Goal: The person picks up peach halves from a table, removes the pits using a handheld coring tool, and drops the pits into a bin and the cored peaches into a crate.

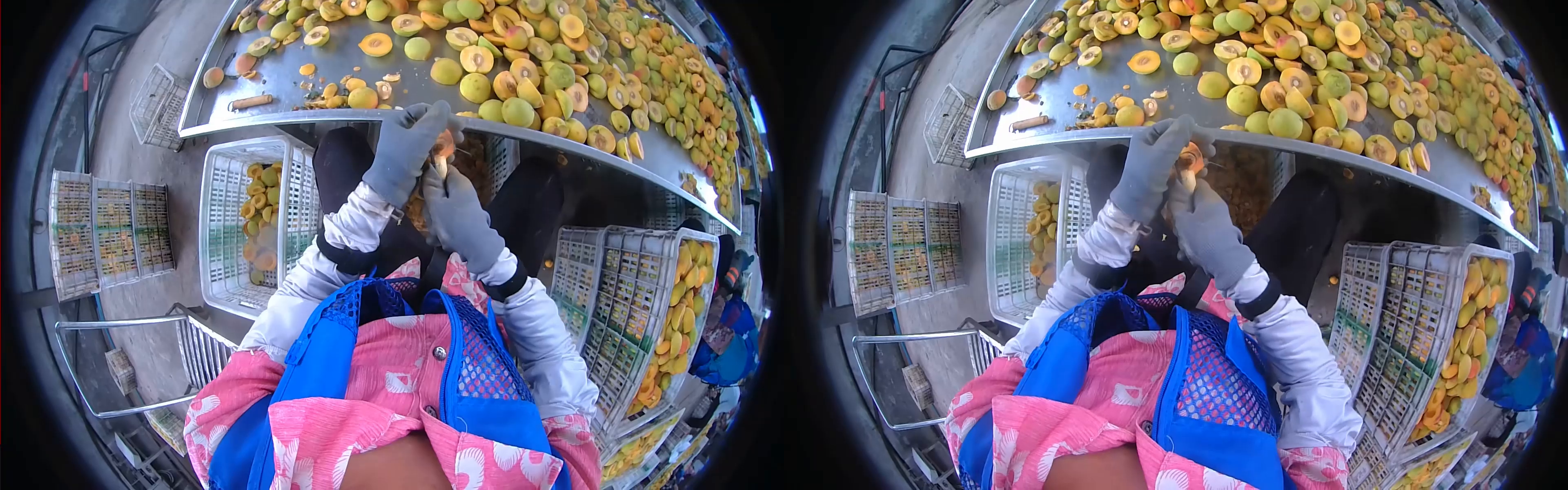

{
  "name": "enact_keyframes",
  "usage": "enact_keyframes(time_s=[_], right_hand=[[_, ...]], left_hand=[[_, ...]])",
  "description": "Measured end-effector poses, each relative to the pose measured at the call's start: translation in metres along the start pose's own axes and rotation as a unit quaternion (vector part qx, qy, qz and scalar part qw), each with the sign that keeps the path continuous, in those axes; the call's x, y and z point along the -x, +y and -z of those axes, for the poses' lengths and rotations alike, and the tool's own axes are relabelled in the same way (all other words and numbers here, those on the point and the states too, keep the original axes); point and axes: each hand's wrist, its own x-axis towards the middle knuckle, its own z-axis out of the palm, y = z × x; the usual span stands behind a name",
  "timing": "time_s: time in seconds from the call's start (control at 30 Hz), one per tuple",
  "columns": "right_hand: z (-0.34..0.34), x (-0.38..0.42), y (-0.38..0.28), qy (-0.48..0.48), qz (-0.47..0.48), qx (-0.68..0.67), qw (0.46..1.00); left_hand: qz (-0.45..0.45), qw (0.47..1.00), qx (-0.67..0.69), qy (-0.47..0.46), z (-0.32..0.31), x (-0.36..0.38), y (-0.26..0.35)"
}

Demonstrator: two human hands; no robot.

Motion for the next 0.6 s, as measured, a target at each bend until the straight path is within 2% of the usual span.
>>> enact_keyframes(time_s=[0.03,0.07,0.13,0.17,0.2,0.23,0.27,0.33,0.4,0.47,0.5,0.57,0.6], right_hand=[[-0.002,0.000,0.000,0.045,0.063,0.048,0.996],[-0.001,0.003,-0.001,0.045,0.058,0.048,0.996],[0.004,0.005,-0.012,-0.041,-0.066,-0.051,0.996],[0.006,0.006,-0.015,-0.041,-0.064,-0.051,0.996],[0.008,0.008,-0.016,-0.068,-0.100,-0.114,0.986],[0.008,0.010,-0.018,-0.094,-0.133,-0.178,0.970],[0.004,0.012,-0.022,-0.096,-0.132,-0.180,0.970],[-0.005,0.016,-0.029,0.031,-0.092,-0.003,0.995],[-0.004,0.010,-0.020,0.042,-0.089,-0.002,0.995],[0.002,0.012,-0.019,-0.061,-0.127,-0.154,0.978],[0.006,0.009,-0.018,-0.061,-0.123,-0.155,0.978],[0.011,0.006,-0.017,-0.139,-0.153,-0.221,0.953],[0.007,0.007,-0.015,-0.137,-0.153,-0.223,0.953]], left_hand=[[-0.016,0.999,-0.049,0.006,-0.001,-0.001,0.001],[-0.027,0.995,-0.097,0.012,-0.002,0.001,0.000],[-0.050,0.992,-0.112,0.021,-0.008,0.005,0.000],[-0.073,0.988,-0.129,0.030,-0.009,0.006,0.001],[-0.075,0.988,-0.130,0.032,-0.008,0.004,0.003],[-0.045,0.996,-0.075,0.009,-0.005,0.002,0.006],[-0.014,1.000,-0.021,-0.015,-0.003,0.001,0.008],[0.008,0.999,-0.031,-0.004,-0.003,0.003,0.005],[0.028,0.999,-0.037,0.007,-0.009,0.003,0.003],[-0.063,0.989,-0.115,0.064,-0.013,0.008,0.003],[-0.067,0.989,-0.116,0.061,-0.012,0.007,0.005],[-0.034,0.998,-0.050,0.021,-0.008,0.005,0.007],[-0.032,0.998,-0.051,0.019,-0.007,0.004,0.008]])
